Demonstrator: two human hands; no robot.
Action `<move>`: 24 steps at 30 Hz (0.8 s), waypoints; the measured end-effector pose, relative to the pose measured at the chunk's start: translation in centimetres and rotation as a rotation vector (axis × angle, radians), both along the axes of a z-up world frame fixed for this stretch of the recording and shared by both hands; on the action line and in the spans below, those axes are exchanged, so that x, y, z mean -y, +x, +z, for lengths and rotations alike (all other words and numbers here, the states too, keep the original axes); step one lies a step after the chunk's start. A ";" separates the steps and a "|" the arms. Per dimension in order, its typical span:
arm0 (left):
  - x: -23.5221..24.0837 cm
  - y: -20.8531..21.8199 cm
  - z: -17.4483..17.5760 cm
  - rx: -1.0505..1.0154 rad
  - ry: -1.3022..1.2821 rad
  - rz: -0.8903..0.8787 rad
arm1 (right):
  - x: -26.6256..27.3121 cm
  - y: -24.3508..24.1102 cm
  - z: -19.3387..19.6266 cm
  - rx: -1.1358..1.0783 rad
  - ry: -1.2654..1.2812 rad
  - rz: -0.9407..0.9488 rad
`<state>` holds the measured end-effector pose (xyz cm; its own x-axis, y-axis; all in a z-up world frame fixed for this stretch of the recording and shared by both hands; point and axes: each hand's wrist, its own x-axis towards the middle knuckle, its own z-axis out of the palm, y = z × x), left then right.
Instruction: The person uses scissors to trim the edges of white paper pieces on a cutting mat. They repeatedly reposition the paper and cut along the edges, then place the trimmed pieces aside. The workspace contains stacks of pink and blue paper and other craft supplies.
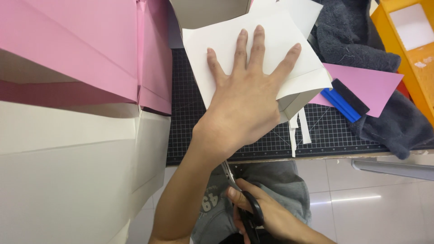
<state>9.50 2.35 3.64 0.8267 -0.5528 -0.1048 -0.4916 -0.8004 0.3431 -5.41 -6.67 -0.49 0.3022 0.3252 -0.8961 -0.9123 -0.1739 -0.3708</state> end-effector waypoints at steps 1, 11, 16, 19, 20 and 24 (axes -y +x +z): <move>0.0 0.0 0.0 -0.001 -0.005 0.001 | 0.0 0.0 0.2 -0.001 -0.015 0.016; 0.2 0.3 0.0 -0.011 0.008 0.011 | -0.8 0.4 0.8 -0.006 -0.040 -0.018; 0.2 0.6 0.1 -0.023 -0.006 0.022 | -0.6 -0.4 -0.7 0.072 0.028 0.005; 0.0 0.6 0.2 -0.036 -0.013 0.017 | -0.6 -0.3 -0.3 0.073 0.014 0.008; 0.0 0.5 0.2 -0.028 -0.006 0.013 | -0.5 -0.2 -0.2 0.080 0.020 0.001; -0.1 0.4 0.4 -0.032 -0.028 0.014 | -0.5 -0.9 -1.1 0.094 0.069 -0.056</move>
<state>9.90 2.40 4.03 0.8310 -0.5439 -0.1164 -0.4684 -0.7972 0.3809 -6.30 -6.19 -1.61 0.4036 0.3652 -0.8389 -0.8804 -0.0943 -0.4647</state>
